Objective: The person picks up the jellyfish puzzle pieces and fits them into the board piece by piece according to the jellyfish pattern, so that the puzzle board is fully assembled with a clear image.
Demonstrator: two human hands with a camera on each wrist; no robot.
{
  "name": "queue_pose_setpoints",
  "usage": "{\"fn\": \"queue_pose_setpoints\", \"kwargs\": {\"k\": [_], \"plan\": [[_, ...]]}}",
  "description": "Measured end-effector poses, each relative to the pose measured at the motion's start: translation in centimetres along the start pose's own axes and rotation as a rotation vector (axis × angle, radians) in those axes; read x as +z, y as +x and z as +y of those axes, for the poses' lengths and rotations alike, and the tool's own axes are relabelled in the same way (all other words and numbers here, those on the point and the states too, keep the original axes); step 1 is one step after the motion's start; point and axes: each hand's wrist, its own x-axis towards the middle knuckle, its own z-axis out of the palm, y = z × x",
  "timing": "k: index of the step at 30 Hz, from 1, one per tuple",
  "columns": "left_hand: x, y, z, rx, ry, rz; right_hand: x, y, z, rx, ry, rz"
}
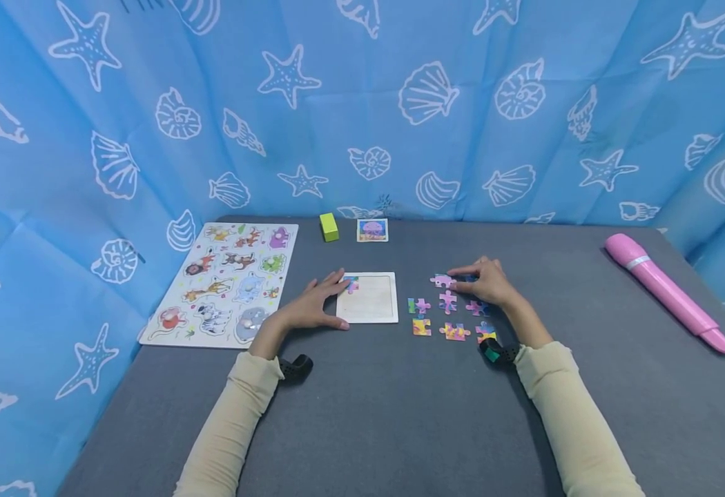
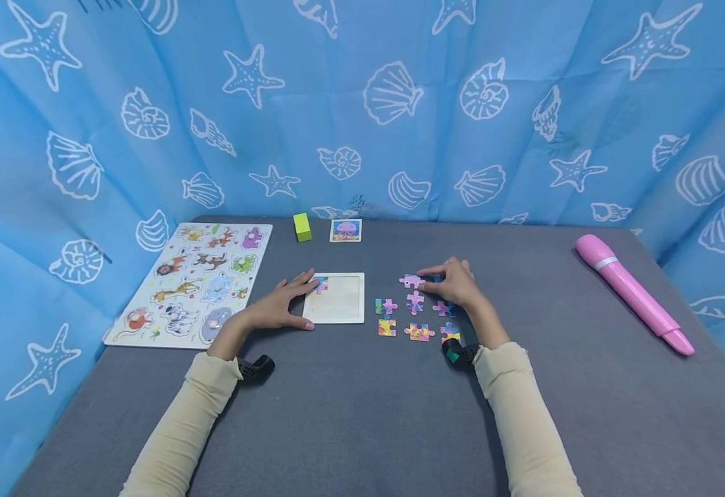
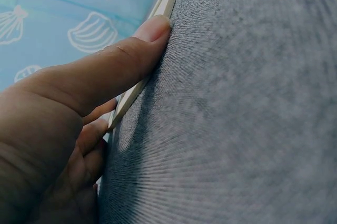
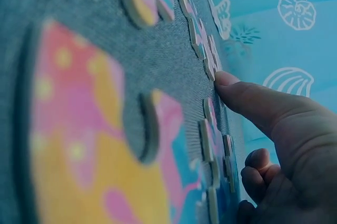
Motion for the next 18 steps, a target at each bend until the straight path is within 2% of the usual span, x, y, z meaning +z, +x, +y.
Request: {"fn": "queue_pose_setpoints", "kwargs": {"k": [4, 8, 12, 18], "plan": [[0.0, -0.1, 0.0, -0.005, 0.000, -0.001, 0.1, 0.2, 0.0, -0.011, -0.035, 0.008], [-0.1, -0.1, -0.1, -0.006, 0.002, 0.001, 0.3, 0.5, -1.1, -0.082, -0.064, 0.051], [-0.1, 0.0, -0.2, 0.000, 0.019, 0.007, 1.3, 1.1, -4.0, -0.174, -0.046, 0.090], [0.1, 0.1, -0.2, -0.006, 0.035, 0.012, 4.4, 2.6, -8.7, -0.287, 0.028, 0.029]]}}
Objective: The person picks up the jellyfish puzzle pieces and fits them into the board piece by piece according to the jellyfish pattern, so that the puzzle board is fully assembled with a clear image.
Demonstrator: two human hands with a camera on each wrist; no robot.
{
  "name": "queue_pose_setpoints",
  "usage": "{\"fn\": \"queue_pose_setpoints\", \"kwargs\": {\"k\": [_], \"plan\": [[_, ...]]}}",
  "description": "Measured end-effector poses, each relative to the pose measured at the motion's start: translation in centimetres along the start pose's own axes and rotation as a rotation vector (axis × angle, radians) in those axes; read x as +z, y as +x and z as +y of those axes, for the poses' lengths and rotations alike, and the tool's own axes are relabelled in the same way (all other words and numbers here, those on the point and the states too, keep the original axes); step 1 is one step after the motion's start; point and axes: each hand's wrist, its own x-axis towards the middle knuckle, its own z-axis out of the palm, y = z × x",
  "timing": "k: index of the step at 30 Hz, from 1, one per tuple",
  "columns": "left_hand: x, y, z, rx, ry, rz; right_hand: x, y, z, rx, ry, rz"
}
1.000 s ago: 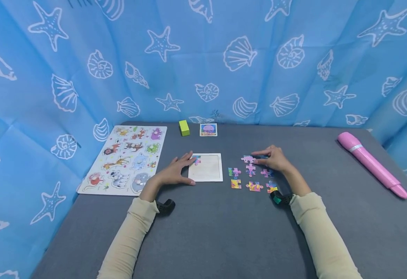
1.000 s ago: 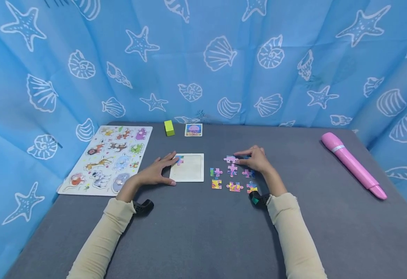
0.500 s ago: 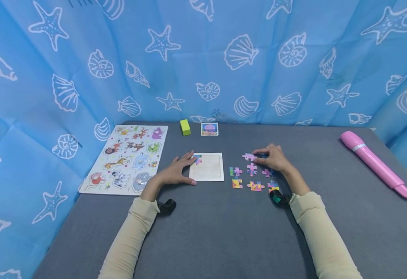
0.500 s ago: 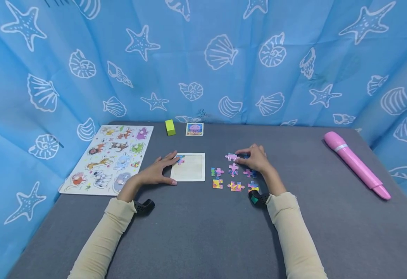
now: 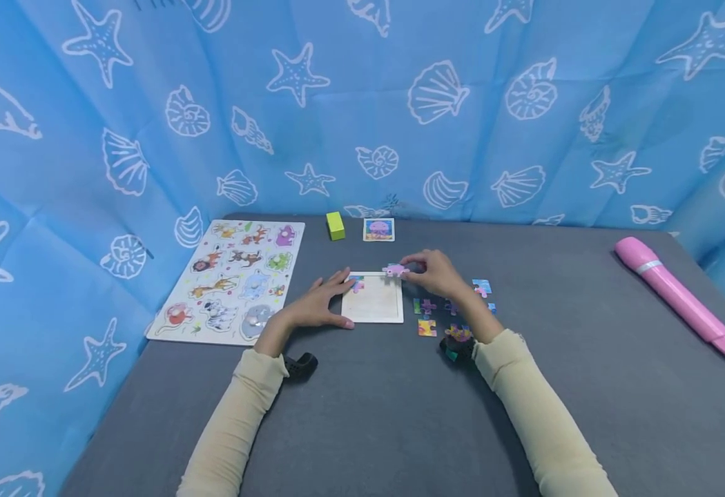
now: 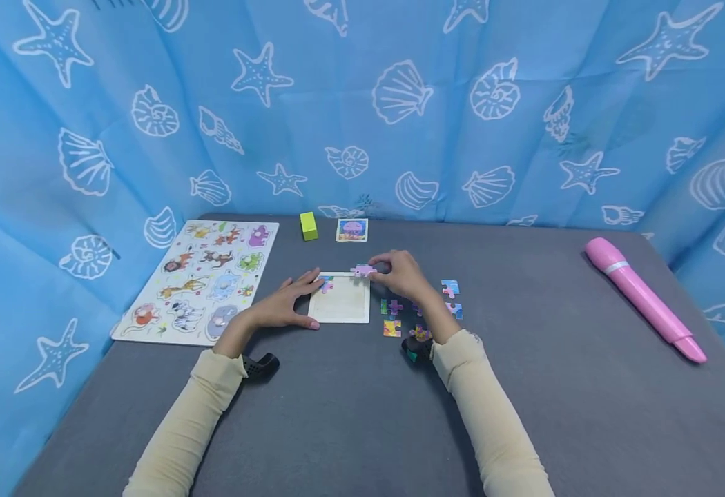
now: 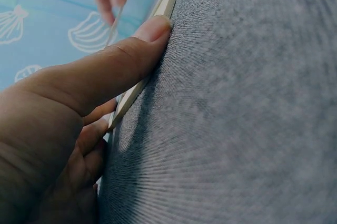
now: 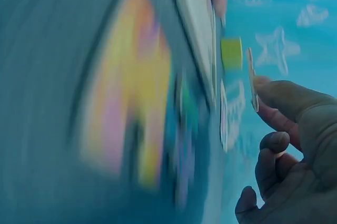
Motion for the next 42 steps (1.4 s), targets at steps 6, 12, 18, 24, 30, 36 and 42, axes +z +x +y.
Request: {"fn": "queue_pose_setpoints", "kwargs": {"k": [6, 12, 18, 24, 30, 36, 42], "plan": [[0.1, 0.0, -0.2, 0.023, 0.004, 0.007, 2.8, 1.2, -1.6, -0.030, 0.005, -0.073], [-0.1, 0.0, -0.2, 0.013, 0.007, 0.002, 4.0, 1.7, -1.6, -0.032, -0.010, -0.055], [-0.2, 0.1, -0.1, 0.002, 0.013, -0.009, 4.1, 1.7, -1.6, -0.009, 0.008, -0.065], [-0.3, 0.0, -0.2, 0.009, 0.011, -0.017, 4.2, 1.8, -1.8, -0.044, 0.043, -0.077], [-0.3, 0.1, -0.2, 0.014, 0.008, -0.017, 4.6, 2.2, -1.6, -0.034, -0.019, -0.104], [-0.2, 0.1, -0.2, 0.014, 0.005, -0.012, 4.7, 2.6, -1.6, -0.002, -0.085, -0.093], [-0.4, 0.1, 0.0, 0.006, -0.005, -0.014, 4.6, 2.5, -1.9, 0.052, -0.073, -0.127]]}}
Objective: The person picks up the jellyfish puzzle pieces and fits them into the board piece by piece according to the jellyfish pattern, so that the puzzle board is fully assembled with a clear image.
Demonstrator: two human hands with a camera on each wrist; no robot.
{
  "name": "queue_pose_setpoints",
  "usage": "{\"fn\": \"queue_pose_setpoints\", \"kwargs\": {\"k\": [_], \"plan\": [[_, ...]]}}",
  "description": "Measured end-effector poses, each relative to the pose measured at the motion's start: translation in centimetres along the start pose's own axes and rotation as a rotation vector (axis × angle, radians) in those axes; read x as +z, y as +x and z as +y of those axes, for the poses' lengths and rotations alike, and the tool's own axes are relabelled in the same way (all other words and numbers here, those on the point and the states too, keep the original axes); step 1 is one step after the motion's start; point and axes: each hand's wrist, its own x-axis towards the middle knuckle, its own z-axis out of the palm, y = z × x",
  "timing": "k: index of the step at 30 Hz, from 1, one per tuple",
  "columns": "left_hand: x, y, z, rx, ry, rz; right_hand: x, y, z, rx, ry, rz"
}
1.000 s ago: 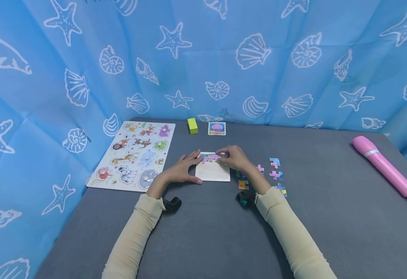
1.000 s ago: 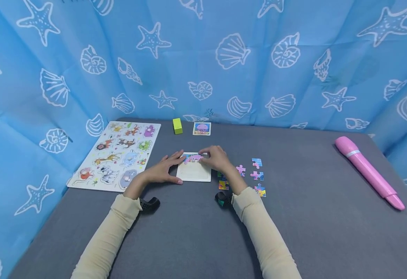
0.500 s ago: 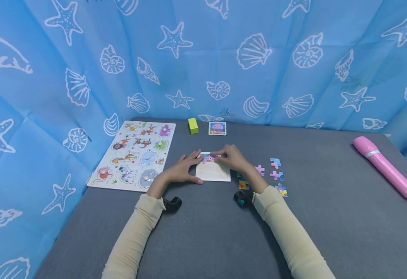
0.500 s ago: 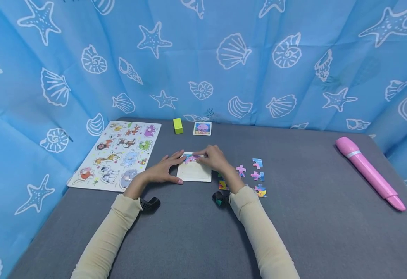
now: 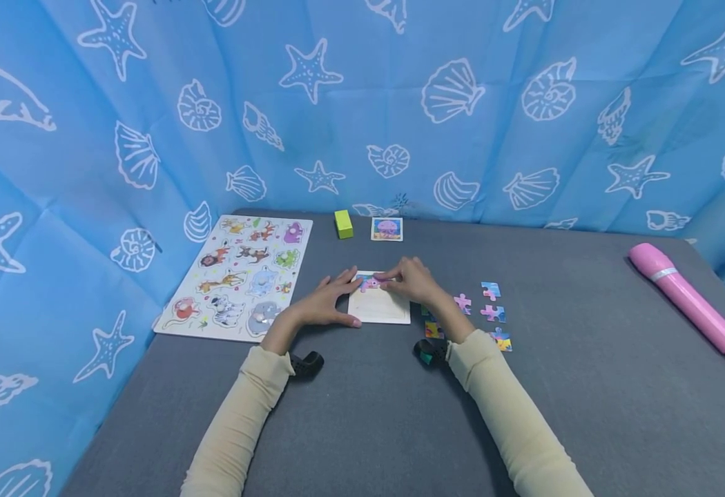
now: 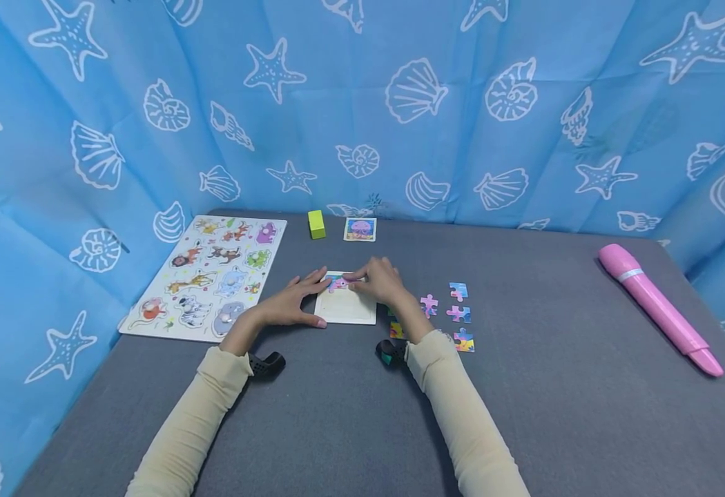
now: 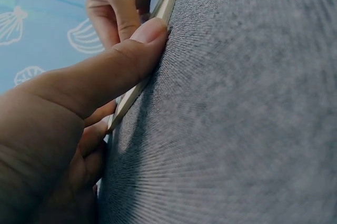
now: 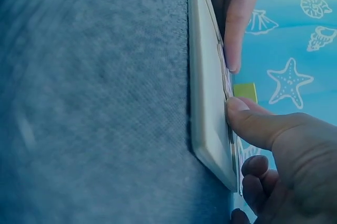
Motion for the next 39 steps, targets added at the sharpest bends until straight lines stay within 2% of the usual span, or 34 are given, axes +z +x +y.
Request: {"fn": "queue_pose_setpoints", "kwargs": {"k": [7, 13, 19, 27, 32, 36, 39], "plan": [[0.0, -0.1, 0.1, -0.009, -0.013, 0.001, -0.1, 0.2, -0.3, -0.025, -0.055, -0.019], [0.0, -0.1, 0.1, -0.008, -0.019, 0.007, -0.3, 0.4, -0.5, -0.033, -0.013, -0.051], [0.1, 0.0, 0.0, 0.009, -0.009, 0.014, 0.1, 0.2, -0.3, -0.095, 0.001, 0.023], [0.2, 0.2, 0.2, 0.004, 0.003, 0.011, 0.0, -0.4, 0.2, -0.059, 0.077, 0.065], [0.3, 0.3, 0.4, 0.011, -0.005, 0.009, -1.8, -1.6, 1.5, -0.037, 0.122, 0.107], [0.2, 0.1, 0.4, 0.030, -0.016, 0.027, -4.7, -3.2, 3.4, -0.034, 0.140, 0.164], [0.0, -0.3, 0.5, 0.037, -0.015, 0.039, -6.9, -5.0, 5.5, 0.002, 0.189, 0.190]]}}
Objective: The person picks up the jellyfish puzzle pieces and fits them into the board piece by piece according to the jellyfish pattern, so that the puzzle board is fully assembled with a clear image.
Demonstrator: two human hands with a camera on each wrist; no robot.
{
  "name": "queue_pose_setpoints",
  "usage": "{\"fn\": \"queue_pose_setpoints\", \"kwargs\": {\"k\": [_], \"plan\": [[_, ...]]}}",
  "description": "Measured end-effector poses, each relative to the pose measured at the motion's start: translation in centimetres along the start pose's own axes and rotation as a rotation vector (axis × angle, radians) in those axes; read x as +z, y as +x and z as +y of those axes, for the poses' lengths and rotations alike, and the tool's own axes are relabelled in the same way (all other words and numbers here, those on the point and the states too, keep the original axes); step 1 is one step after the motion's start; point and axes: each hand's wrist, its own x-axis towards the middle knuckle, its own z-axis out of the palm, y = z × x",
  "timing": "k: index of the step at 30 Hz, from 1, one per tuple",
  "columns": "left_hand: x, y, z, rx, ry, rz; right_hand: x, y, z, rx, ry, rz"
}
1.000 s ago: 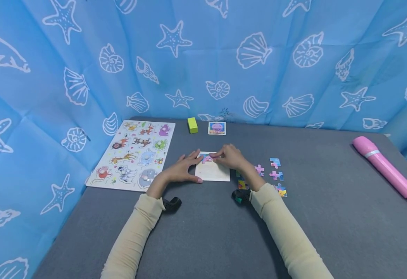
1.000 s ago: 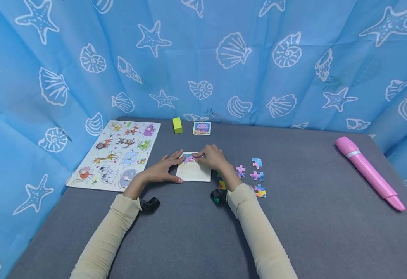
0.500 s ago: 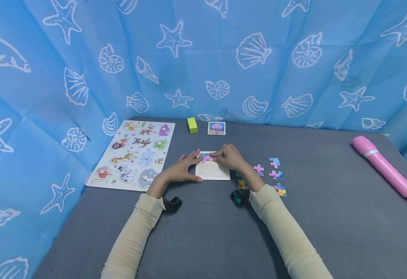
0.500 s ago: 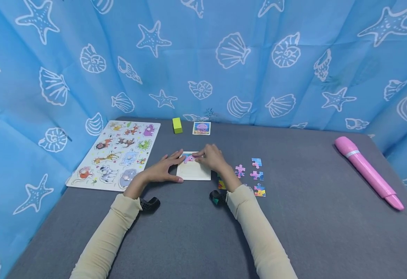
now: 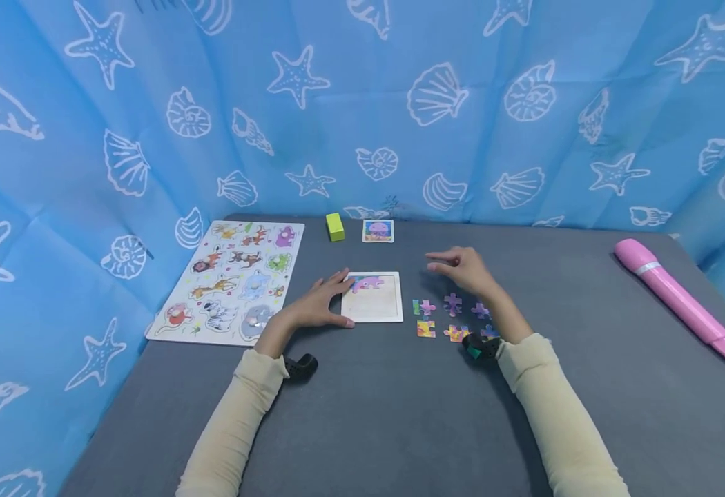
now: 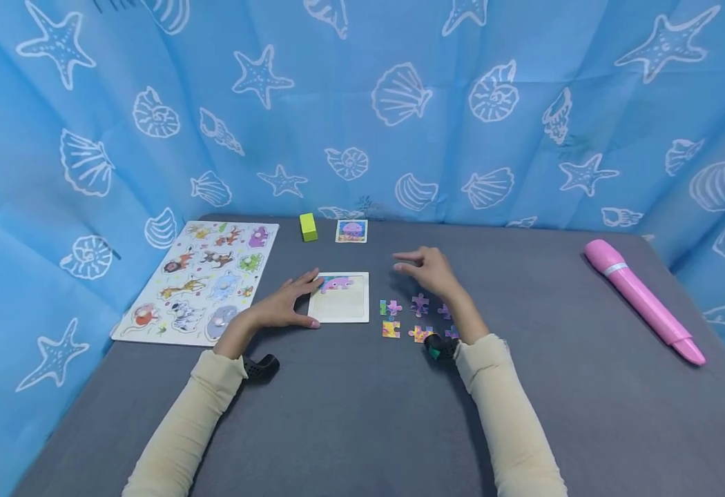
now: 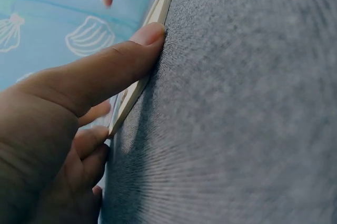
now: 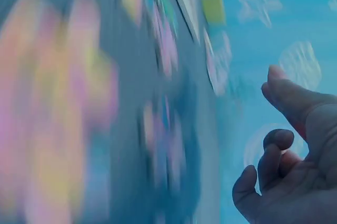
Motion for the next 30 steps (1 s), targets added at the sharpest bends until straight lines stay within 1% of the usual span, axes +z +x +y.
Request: {"fn": "queue_pose_setpoints", "kwargs": {"k": [3, 5, 7, 10, 11, 14, 16, 19, 21, 26, 30], "plan": [[-0.1, -0.3, -0.1, -0.008, 0.007, 0.009, -2.4, -1.4, 2.0, 0.052, 0.019, 0.010], [-0.1, -0.4, -0.1, -0.017, 0.012, 0.012, -3.6, -2.3, 3.3, 0.088, 0.010, 0.001], [0.0, -0.3, 0.0, -0.019, 0.016, 0.007, -4.4, -3.2, 4.4, 0.113, -0.006, -0.008], [0.2, -0.1, 0.1, -0.022, 0.019, -0.006, -5.3, -4.2, 5.6, 0.110, -0.023, -0.027], [0.3, 0.0, 0.2, -0.023, 0.021, -0.010, -5.4, -4.5, 5.9, 0.092, -0.018, -0.025], [0.6, 0.2, 0.2, -0.036, 0.032, -0.017, -5.7, -4.8, 6.4, 0.074, -0.031, -0.053], [0.7, 0.4, 0.1, -0.040, 0.040, -0.014, -5.8, -4.8, 6.5, 0.087, -0.050, -0.083], [0.8, 0.6, 0.1, -0.035, 0.046, -0.011, -5.9, -4.6, 6.7, 0.119, -0.112, -0.133], [0.8, 0.7, 0.2, -0.026, 0.038, -0.011, -5.8, -4.6, 6.7, 0.131, -0.136, -0.147], [0.5, 0.7, 0.6, -0.003, 0.031, -0.015, -5.8, -4.8, 7.2, 0.130, -0.139, -0.127], [0.5, 1.0, 0.8, 0.007, 0.034, -0.026, -5.9, -5.1, 7.7, 0.136, -0.135, -0.099]]}}
